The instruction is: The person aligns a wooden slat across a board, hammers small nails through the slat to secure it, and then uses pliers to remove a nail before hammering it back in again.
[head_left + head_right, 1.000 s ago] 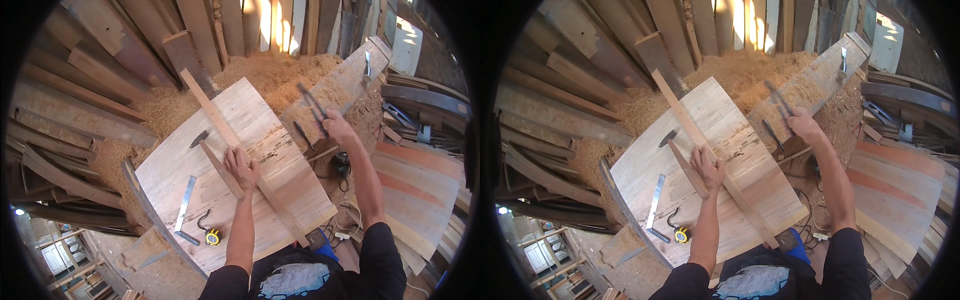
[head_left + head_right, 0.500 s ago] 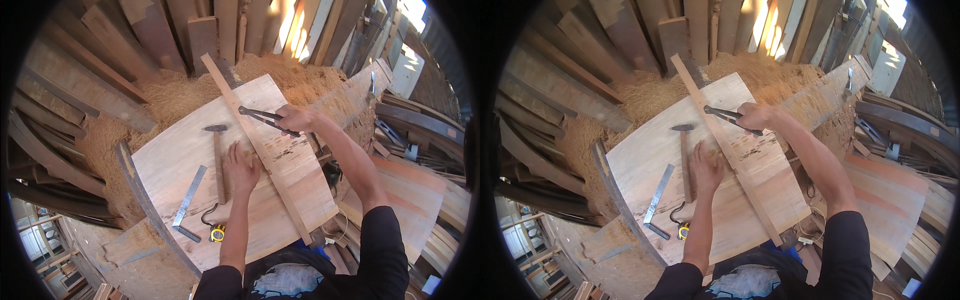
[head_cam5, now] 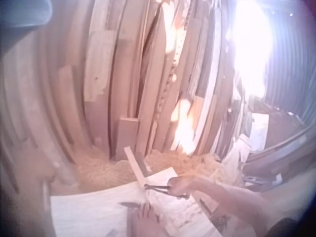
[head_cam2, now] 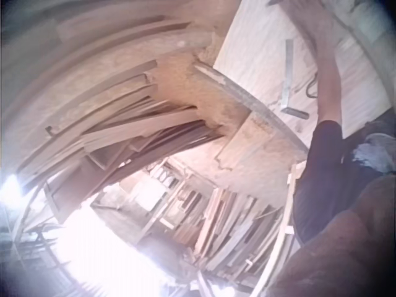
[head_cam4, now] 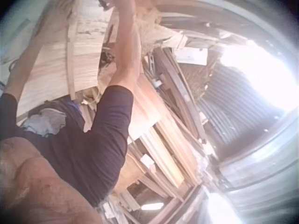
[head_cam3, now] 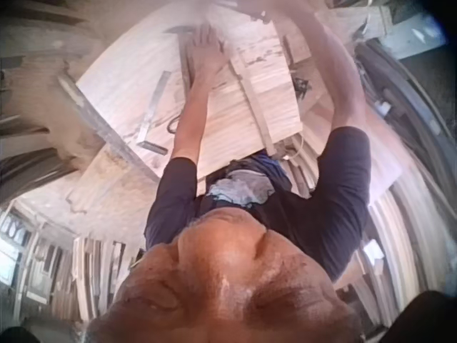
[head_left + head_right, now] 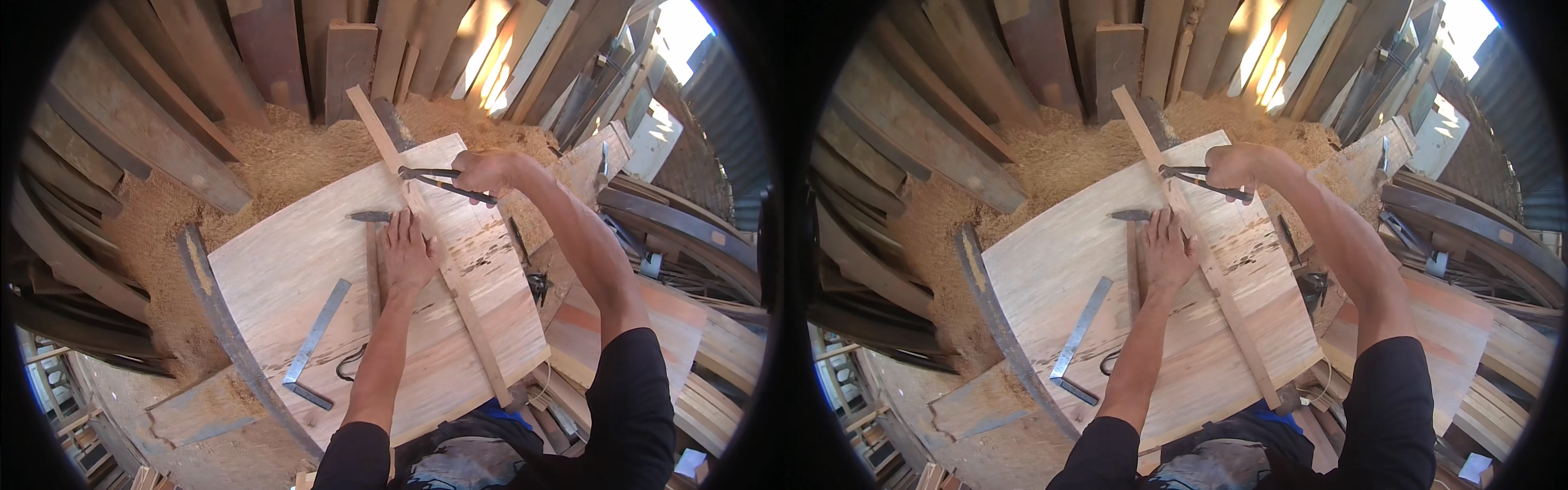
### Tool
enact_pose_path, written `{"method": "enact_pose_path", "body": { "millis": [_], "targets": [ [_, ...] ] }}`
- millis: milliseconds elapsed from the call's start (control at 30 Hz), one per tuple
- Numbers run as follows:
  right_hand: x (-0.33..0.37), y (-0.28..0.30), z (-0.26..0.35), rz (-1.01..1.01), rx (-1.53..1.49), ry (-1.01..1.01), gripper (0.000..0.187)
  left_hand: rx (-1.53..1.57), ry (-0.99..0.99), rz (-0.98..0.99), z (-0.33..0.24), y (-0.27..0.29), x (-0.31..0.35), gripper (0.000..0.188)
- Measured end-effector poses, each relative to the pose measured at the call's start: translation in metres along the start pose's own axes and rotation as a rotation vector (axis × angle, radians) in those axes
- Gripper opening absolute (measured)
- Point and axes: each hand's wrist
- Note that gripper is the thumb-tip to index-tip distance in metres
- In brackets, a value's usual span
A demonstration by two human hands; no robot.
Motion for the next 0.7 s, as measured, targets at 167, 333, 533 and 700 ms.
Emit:
{"method": "enact_pose_path", "body": {
  "millis": [167, 333, 533, 700],
  "targets": [
    [0.020, 0.006, -0.005, -0.047, -0.032, -0.022, 0.028, 0.205, 0.063, -0.033, 0.001, 0.022, -0.033, 0.047],
    [0.015, -0.028, -0.046, -0.286, -0.121, 0.081, 0.029, 0.047, 0.114, -0.094, 0.025, 0.025, -0.082, 0.036],
    [0.021, -0.074, -0.083, -0.406, -0.153, 0.053, 0.029, -0.032, 0.113, -0.020, 0.019, 0.009, -0.092, 0.025],
    [0.028, -0.057, -0.062, -0.342, -0.163, 0.095, 0.028, -0.161, 0.105, 0.039, 0.025, 0.013, -0.105, 0.020]
  ]
}}
Point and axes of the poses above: each hand's wrist, its own x-axis away from the middle knuckle, its own y-axis out of the back of the hand, z = x × y, and after that the axes turned 6 degrees about x, right-handed
